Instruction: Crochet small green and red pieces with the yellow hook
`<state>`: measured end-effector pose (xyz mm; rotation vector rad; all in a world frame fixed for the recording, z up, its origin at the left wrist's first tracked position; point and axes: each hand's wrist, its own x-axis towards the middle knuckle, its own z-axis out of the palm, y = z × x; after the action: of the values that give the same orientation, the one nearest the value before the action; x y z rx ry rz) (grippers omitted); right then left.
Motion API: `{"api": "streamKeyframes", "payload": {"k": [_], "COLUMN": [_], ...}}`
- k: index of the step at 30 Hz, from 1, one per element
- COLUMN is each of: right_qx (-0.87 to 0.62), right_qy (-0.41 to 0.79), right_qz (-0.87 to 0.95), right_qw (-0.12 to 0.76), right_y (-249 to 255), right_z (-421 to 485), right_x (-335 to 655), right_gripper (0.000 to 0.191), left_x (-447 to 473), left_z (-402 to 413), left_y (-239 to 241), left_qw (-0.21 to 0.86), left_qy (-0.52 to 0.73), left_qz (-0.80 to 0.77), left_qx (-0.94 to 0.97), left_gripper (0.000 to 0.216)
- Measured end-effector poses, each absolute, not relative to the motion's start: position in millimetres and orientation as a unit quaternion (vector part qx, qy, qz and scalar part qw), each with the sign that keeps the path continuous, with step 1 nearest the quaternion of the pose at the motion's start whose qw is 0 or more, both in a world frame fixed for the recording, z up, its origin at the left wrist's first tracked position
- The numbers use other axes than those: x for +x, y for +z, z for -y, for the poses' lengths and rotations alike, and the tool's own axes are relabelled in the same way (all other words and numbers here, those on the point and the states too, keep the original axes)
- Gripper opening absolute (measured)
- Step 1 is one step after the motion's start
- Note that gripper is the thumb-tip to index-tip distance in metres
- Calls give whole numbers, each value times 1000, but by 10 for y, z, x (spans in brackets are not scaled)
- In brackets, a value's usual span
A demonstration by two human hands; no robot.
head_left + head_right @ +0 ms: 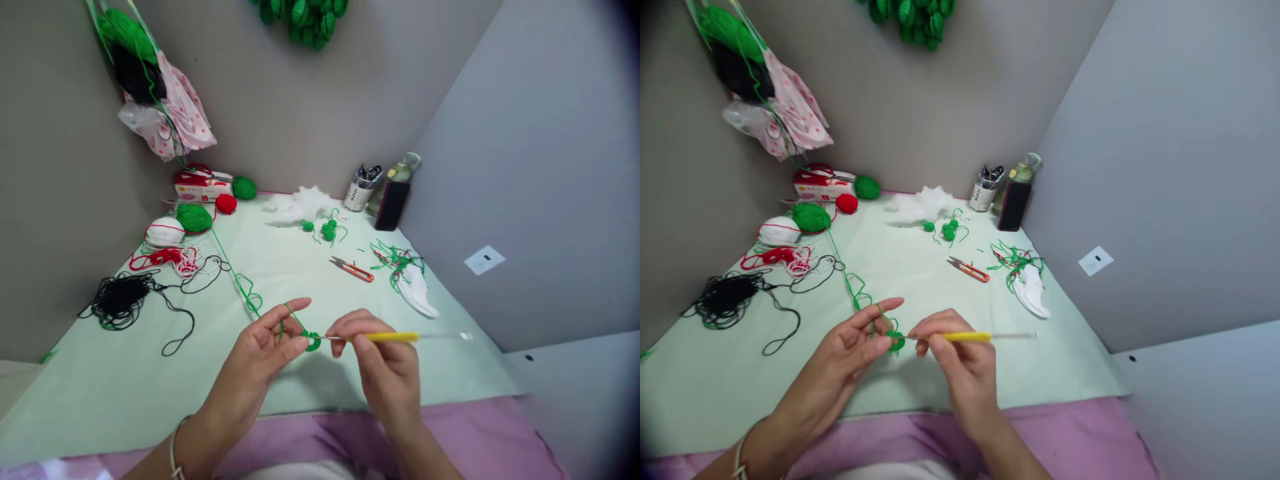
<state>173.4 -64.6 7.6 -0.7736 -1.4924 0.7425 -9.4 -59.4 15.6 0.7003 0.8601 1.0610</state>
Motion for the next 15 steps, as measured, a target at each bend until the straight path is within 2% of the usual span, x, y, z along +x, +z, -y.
{"api": "streamKeyframes", "payload": {"k": [2, 4, 6, 8, 10, 15], "right_qx": [-344, -356, -345, -334, -348, -352], "right_qy": [324, 221, 103, 57, 100, 334], "right_qz": [641, 710, 774, 790, 763, 600], "right_qw": [604, 565, 520, 511, 536, 636], "right_y": [48, -15, -83, -116, -97, 15], "right_z": [629, 633, 650, 665, 664, 615], "right_x": [1717, 1704, 1701, 1713, 1742, 1805], "right_gripper": [22, 24, 33, 40, 39, 19], "left_x": [-68, -33, -8, -9, -41, -142], "left_z": [610, 625, 628, 615, 591, 559], "left_y": [114, 79, 65, 75, 101, 145], "left_qw": [695, 692, 712, 746, 772, 768], "left_qy": [491, 496, 488, 462, 444, 458], "left_qz": [-396, -388, -376, -366, -361, -366], "left_qx": [345, 352, 337, 309, 278, 258], "left_gripper": [48, 51, 53, 51, 46, 29]}}
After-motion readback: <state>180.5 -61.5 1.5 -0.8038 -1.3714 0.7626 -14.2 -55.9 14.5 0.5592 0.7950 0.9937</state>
